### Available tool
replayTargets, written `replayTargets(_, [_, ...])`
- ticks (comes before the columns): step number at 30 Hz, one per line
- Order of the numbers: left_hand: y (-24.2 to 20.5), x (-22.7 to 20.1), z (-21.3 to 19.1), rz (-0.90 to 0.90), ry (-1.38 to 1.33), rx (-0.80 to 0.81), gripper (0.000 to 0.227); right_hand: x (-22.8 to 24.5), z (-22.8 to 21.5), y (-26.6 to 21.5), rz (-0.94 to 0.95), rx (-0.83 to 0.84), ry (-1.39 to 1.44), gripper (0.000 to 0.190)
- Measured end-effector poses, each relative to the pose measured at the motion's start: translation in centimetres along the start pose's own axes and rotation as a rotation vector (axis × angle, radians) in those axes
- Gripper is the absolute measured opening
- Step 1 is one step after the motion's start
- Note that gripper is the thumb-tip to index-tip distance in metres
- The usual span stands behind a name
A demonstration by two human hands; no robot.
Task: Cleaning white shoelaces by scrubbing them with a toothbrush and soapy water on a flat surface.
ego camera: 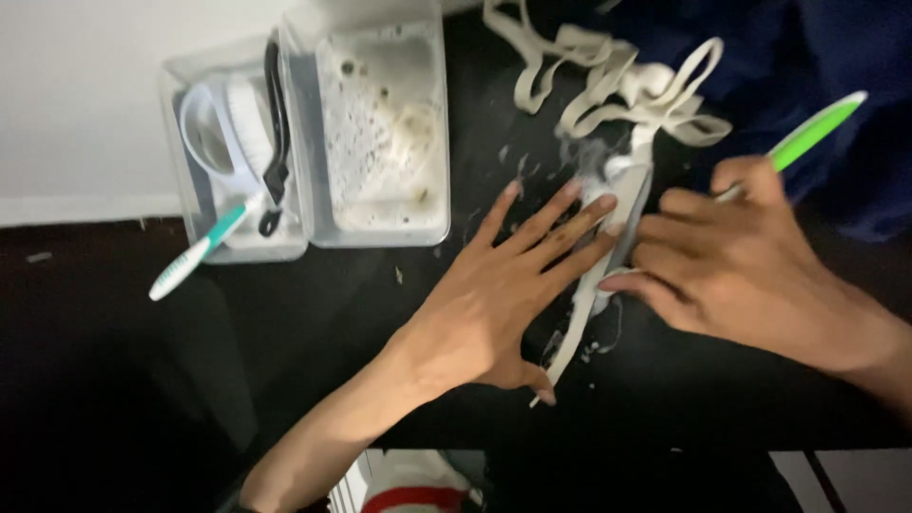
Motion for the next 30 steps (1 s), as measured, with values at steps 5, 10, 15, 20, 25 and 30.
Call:
replayTargets(5, [-0.4,0.0,0.7,-0.021,0.0,0.035,0.192,2.3,0.7,-0.9,0.077,0.082,0.147,0.039])
replayTargets(10, [0.2,-0.8,1.3,-0.104,0.05,0.152,0.193,3.7,1.5,-1.4,0.043,0.11,-0.018,0.03])
replayTargets(15, [0.2,-1.0,1.4,-0.138,0.213,0.138,0.184,6.4,2.3,-1.0,-0.09,0.042,0.146,0.042])
replayTargets(20, [0.9,1.1,0.0,0.034,-0.201,0.098,0.112,1.6,1.5,-0.6,0.049,0.176,-0.067,0.038])
replayTargets(25, [2.2,1.6,0.1,0.083,-0.084,-0.085,0.081,2.9,1.4,-1.3,0.037,0.175,-0.147,0.039])
replayTargets(30, [2.3,1.3,0.1,0.059,-0.106,-0.11,0.078,7.7,4.2,-3.4,-0.092,0.013,0.158,0.018])
Point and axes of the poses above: each hand's wrist, its own y-axis towards the middle knuckle, its own z-axis out of the palm, x = y × z, the point moved 4 cm from there along y, towards the middle knuckle, and after that the axes turned 13 degrees about -y, right-handed, at the moved point
